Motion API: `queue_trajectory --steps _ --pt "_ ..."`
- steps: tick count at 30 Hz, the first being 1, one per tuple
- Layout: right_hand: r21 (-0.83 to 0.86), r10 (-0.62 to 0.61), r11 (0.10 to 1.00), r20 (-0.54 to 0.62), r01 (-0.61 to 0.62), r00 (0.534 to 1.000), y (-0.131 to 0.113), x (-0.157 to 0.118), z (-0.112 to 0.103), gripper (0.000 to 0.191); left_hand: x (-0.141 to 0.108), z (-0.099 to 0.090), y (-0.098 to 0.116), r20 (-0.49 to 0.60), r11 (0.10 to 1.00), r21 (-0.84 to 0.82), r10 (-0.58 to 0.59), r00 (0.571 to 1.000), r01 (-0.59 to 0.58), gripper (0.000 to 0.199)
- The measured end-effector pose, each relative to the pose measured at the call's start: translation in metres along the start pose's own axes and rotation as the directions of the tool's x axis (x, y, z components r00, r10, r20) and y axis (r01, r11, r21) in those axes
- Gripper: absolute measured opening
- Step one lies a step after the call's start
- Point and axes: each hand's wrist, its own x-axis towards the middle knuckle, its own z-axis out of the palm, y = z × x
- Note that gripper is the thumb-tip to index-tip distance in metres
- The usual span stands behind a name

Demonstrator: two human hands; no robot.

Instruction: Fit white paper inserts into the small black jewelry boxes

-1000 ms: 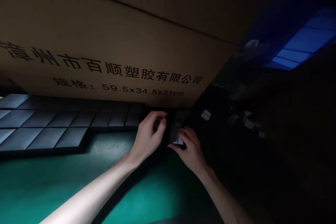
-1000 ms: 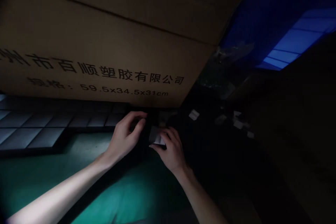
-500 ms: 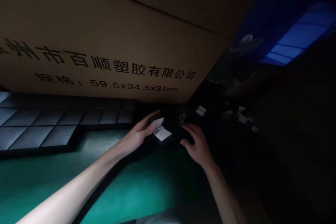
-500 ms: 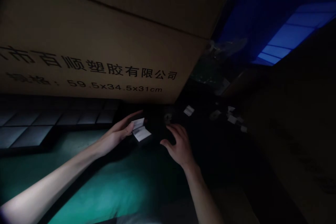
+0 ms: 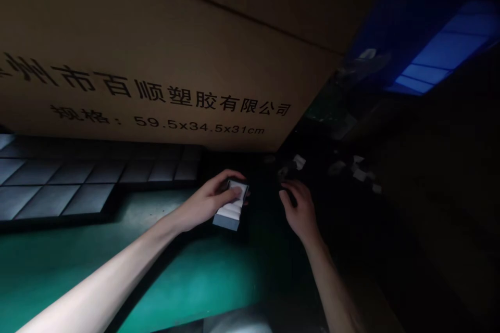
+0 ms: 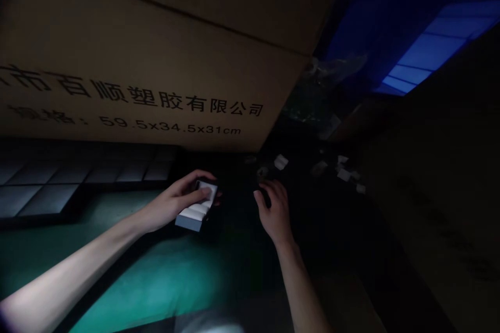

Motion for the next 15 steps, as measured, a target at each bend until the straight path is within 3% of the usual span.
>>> queue_trajectory --steps 7,11,15 --pt "-0.042 -0.042 0.998 -0.024 0.041 0.999 0.0017 -0.0007 0.0023 0.029 -0.0013 -0.0021 -0.0015 0.060 0.985 0.116 0.120 0.991 -0.126 0.045" --pt "-0.041 -0.042 0.998 -0.028 0.041 0.999 0.0012 -0.0007 0.0015 0.027 -0.0017 -0.0011 -0.0018 0.093 0.982 0.151 0.101 0.991 -0.115 0.044" --pt "-0.028 -0.038 0.999 -0.032 0.037 0.999 -0.0001 -0.0007 0.0005 0.026 0.0000 0.0019 -0.0001 0.052 0.984 0.135 0.108 0.993 -0.114 0.037"
